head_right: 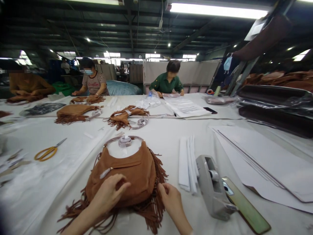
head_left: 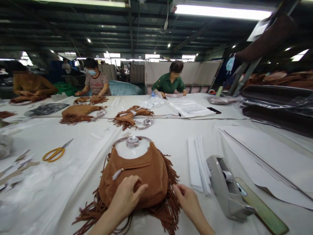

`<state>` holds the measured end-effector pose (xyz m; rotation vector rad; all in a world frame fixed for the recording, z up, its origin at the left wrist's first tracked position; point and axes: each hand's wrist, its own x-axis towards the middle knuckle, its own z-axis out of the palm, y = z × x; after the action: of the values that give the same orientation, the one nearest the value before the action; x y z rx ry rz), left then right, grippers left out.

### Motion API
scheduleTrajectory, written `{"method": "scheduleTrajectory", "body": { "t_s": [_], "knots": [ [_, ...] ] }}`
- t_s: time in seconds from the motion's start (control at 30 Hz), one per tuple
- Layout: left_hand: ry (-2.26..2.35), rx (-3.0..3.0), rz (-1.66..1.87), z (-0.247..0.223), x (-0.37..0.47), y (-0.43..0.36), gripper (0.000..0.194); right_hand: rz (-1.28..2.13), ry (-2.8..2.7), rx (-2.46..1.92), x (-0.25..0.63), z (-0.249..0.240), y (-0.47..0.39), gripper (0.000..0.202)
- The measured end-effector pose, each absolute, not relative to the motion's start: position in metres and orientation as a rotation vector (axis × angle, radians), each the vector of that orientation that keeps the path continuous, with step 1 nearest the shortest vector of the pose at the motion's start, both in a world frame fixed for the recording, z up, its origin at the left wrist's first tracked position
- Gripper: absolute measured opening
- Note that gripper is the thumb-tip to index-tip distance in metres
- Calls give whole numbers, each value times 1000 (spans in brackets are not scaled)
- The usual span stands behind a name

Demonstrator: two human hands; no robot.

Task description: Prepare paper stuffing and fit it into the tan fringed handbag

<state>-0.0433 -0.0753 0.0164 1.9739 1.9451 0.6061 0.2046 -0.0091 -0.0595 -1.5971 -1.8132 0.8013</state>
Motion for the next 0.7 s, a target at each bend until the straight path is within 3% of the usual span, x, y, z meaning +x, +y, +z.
{"method": "scheduleTrajectory", "body": {
  "t_s": [0.13,0.27,0.37,0.53,0.7],
  "knots": [
    [1915,1996,361,24,8,-17,46,733,-1891,-1657,181,-54,17,46],
    [1787,2037,231,-3,24,17,26,710,-1930,-1695,172,-59,29,41],
    [1704,2042,277,-12,16,21,24,737,-1945,-1723,169,-64,35,44],
    [1636,2096,378,4,-20,6,38,765,-1948,-1770,164,-65,47,47],
    [1612,2123,226,8,-61,-25,54,1065,-2031,-1645,160,-56,59,56]
  ]
}}
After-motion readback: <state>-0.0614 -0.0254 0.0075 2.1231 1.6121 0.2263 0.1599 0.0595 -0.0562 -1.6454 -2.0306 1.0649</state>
